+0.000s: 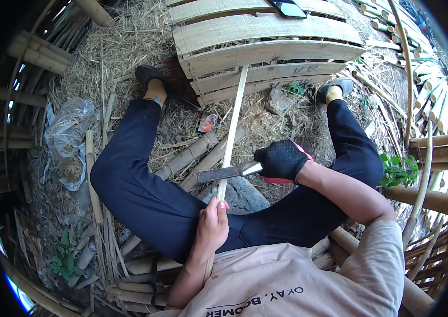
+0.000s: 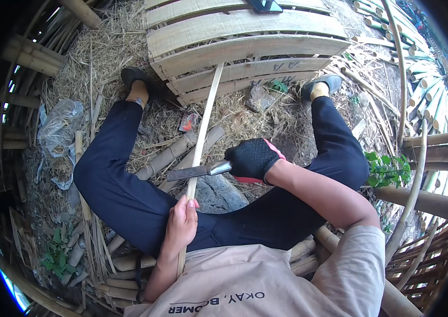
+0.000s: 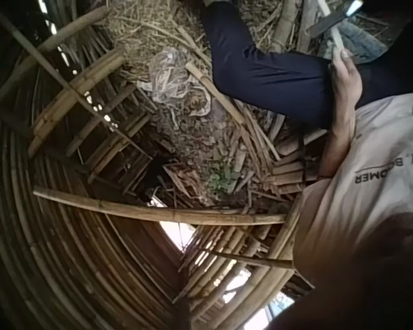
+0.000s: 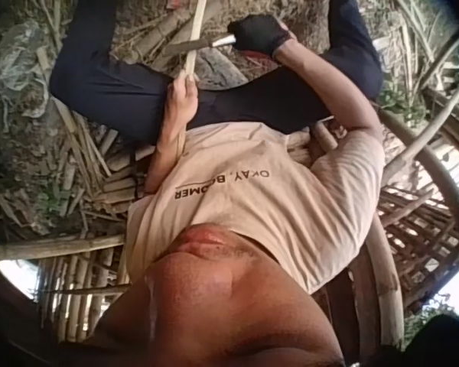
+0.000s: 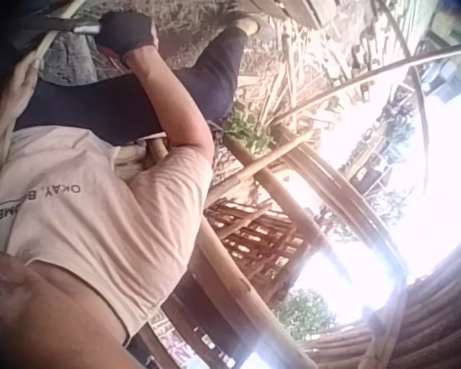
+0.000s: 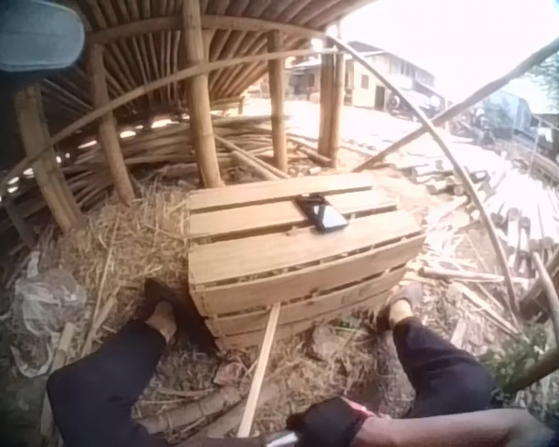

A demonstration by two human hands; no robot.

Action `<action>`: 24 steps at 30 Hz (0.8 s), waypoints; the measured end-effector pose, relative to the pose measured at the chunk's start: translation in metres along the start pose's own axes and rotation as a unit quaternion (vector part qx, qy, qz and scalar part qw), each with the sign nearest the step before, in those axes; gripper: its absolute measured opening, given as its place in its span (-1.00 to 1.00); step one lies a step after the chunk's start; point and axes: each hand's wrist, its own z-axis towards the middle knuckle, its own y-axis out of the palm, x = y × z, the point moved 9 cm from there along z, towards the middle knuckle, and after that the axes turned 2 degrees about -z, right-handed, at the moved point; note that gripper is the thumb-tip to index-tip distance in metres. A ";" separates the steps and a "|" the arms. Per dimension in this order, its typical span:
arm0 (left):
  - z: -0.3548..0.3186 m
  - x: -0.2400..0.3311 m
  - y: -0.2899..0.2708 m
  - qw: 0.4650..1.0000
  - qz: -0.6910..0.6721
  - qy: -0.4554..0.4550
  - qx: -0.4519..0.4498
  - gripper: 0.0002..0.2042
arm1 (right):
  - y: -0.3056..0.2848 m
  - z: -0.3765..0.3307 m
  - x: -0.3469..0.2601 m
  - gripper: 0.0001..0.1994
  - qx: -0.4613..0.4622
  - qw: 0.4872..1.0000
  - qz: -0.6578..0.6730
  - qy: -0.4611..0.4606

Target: The person uses a small curved blade to shave thin layers off a long wooden strip, turning it over several times to work on different sides.

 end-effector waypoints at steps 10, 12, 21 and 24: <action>0.006 -0.001 0.003 0.999 0.010 0.044 0.020 -0.75 | -0.034 0.022 0.052 -0.77 0.062 0.993 -0.034 0.094; 0.008 -0.003 0.003 0.998 0.012 0.050 0.020 -0.75 | -0.035 0.023 0.057 -0.76 0.070 0.990 -0.044 0.111; 0.001 -0.009 0.006 0.997 -0.062 0.040 -0.004 -0.75 | -0.074 0.001 0.162 -0.63 0.167 0.956 0.011 0.243; 0.002 -0.006 0.005 0.997 -0.053 0.059 0.006 -0.76 | -0.069 0.000 0.110 -0.56 0.144 0.968 0.063 0.196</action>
